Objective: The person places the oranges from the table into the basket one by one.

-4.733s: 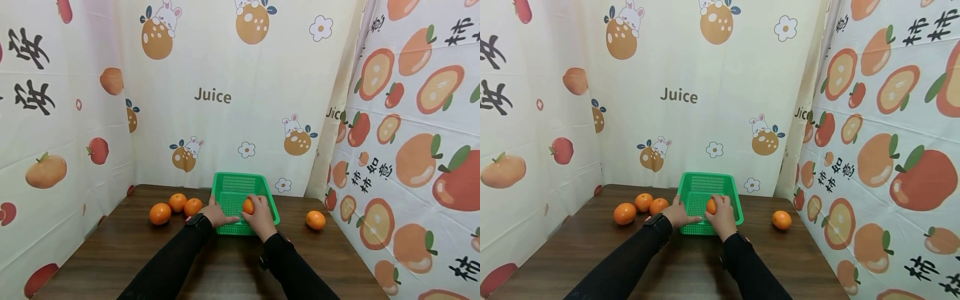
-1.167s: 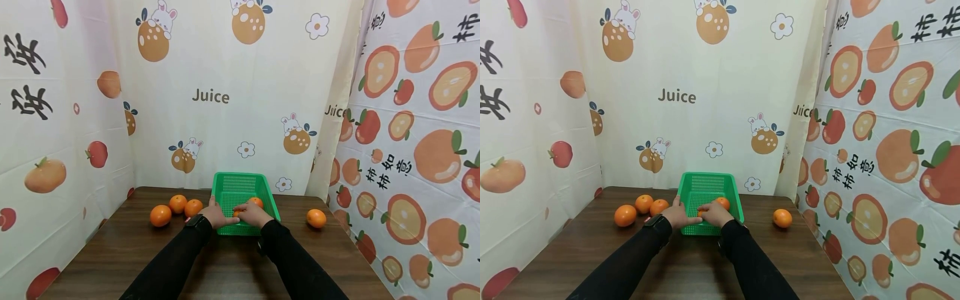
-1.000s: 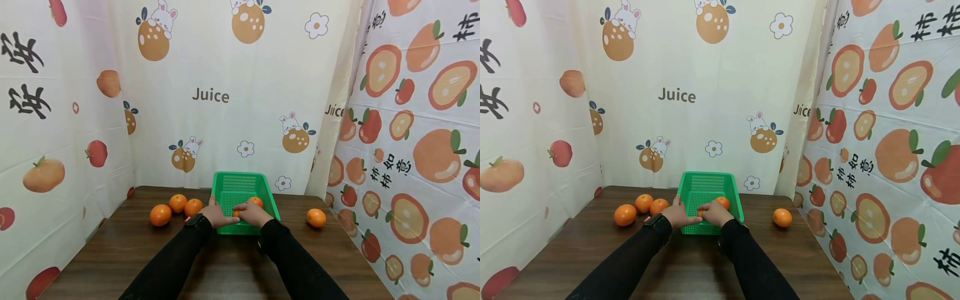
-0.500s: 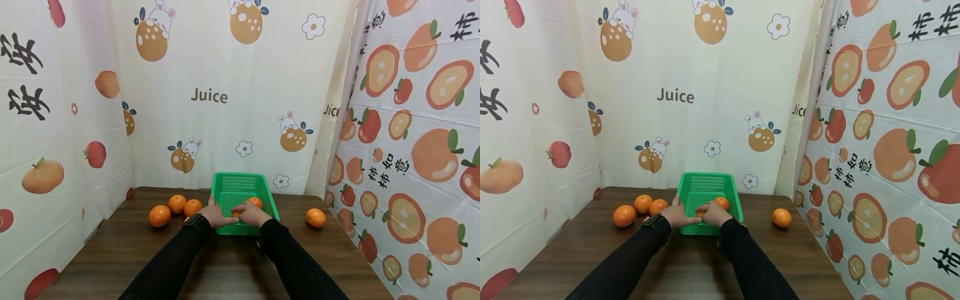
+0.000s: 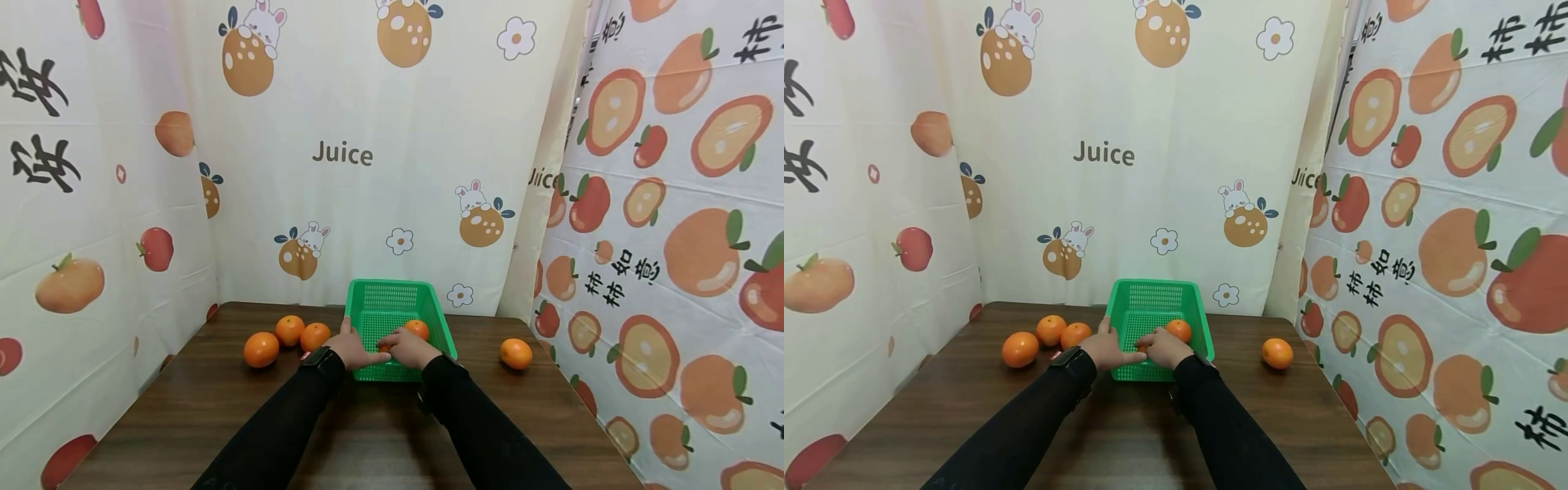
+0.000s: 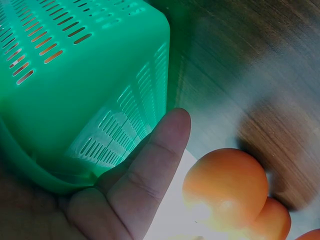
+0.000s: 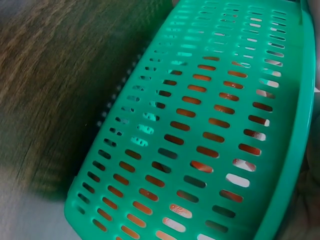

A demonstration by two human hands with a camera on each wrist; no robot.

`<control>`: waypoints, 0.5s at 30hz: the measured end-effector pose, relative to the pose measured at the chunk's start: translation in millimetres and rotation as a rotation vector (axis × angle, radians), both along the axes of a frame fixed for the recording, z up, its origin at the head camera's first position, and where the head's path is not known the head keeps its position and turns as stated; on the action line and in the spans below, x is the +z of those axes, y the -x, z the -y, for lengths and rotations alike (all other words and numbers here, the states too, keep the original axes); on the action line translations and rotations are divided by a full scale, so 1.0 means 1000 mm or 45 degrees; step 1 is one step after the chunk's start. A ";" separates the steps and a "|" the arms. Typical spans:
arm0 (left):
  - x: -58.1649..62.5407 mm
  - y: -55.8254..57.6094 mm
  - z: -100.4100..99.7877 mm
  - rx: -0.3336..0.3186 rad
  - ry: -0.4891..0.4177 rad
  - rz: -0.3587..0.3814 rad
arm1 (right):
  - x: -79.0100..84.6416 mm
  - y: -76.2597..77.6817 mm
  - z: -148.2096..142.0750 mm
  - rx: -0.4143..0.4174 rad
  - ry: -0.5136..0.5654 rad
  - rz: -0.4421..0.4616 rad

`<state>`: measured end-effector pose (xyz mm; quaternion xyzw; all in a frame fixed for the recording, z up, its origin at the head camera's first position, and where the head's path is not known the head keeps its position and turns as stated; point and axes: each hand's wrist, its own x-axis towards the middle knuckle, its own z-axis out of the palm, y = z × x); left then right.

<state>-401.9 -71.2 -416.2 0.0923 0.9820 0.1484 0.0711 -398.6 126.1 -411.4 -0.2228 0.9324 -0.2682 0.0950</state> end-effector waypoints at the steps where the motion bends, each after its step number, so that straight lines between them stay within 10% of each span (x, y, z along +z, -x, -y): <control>1: 0.000 0.000 0.000 0.001 -0.007 0.000 | 0.000 0.000 0.000 -0.001 -0.002 -0.005; 15: 0.000 -0.002 0.000 0.014 -0.037 -0.003 | -0.002 0.003 0.001 -0.035 0.007 0.010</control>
